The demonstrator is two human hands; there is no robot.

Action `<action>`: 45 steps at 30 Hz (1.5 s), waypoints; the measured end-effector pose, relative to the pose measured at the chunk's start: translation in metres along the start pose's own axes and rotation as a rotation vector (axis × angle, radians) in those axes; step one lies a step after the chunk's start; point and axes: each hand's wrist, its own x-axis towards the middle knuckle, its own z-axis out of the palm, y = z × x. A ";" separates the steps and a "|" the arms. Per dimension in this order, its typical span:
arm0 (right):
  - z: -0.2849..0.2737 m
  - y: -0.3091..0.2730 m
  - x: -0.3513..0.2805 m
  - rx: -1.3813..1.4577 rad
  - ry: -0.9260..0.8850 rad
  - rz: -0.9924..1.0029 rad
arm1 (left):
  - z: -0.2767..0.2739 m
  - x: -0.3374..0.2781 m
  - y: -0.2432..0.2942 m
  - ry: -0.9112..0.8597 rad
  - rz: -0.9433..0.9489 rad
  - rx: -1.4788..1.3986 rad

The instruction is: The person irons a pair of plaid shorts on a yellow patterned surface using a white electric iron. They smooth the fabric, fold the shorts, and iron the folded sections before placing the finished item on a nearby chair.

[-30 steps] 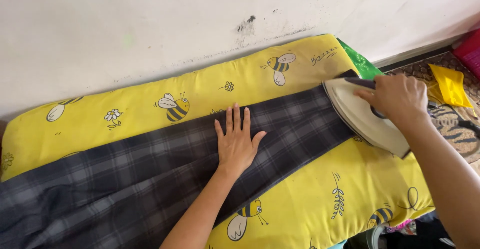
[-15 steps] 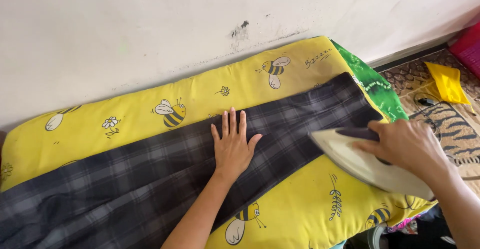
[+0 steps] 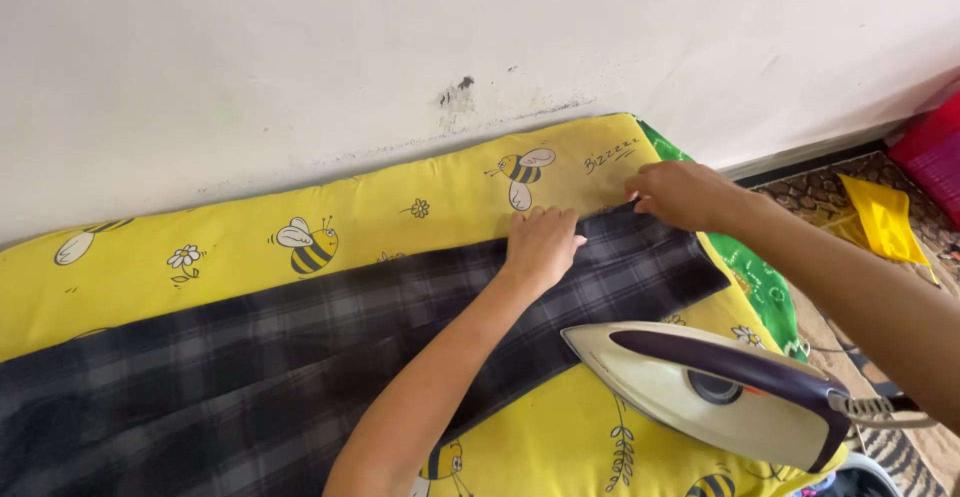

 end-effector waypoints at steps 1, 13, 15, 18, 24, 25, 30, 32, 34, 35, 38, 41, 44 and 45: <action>0.004 -0.002 0.014 0.050 -0.002 -0.045 | 0.016 0.012 0.001 0.012 -0.019 -0.013; 0.038 0.007 0.060 0.287 -0.095 -0.263 | -0.031 0.008 0.005 -0.067 -0.114 -0.233; 0.036 0.013 0.054 0.253 -0.086 -0.220 | -0.034 0.007 0.007 -0.074 -0.107 -0.154; 0.023 0.012 0.040 0.284 -0.092 -0.193 | -0.044 0.001 0.006 -0.010 -0.074 -0.323; 0.039 0.077 0.046 0.054 -0.266 -0.020 | -0.033 0.004 0.002 -0.020 -0.150 -0.445; 0.055 0.099 0.057 0.197 -0.257 0.042 | -0.031 0.004 0.003 -0.030 -0.148 -0.427; 0.079 0.125 0.061 0.288 -0.205 0.216 | -0.005 0.007 -0.001 0.074 -0.055 -0.149; 0.078 0.119 0.053 0.219 -0.153 0.250 | 0.001 0.008 0.000 0.106 -0.022 -0.031; 0.078 0.118 0.047 0.131 -0.155 0.264 | 0.003 0.009 -0.001 0.104 -0.012 -0.032; 0.077 0.116 0.045 0.043 -0.156 0.272 | 0.004 0.009 -0.001 0.104 -0.006 -0.030; 0.006 0.050 -0.016 0.039 -0.225 0.206 | 0.001 0.010 0.000 0.095 -0.018 -0.029; -0.057 -0.035 -0.108 0.378 -0.559 0.020 | -0.018 0.007 -0.002 0.254 0.087 -0.083; -0.062 -0.088 -0.187 0.294 -0.694 -0.115 | -0.052 -0.003 -0.012 0.012 0.023 -0.135; -0.038 -0.091 -0.195 0.295 -0.691 -0.113 | -0.058 -0.009 -0.019 0.013 0.026 -0.133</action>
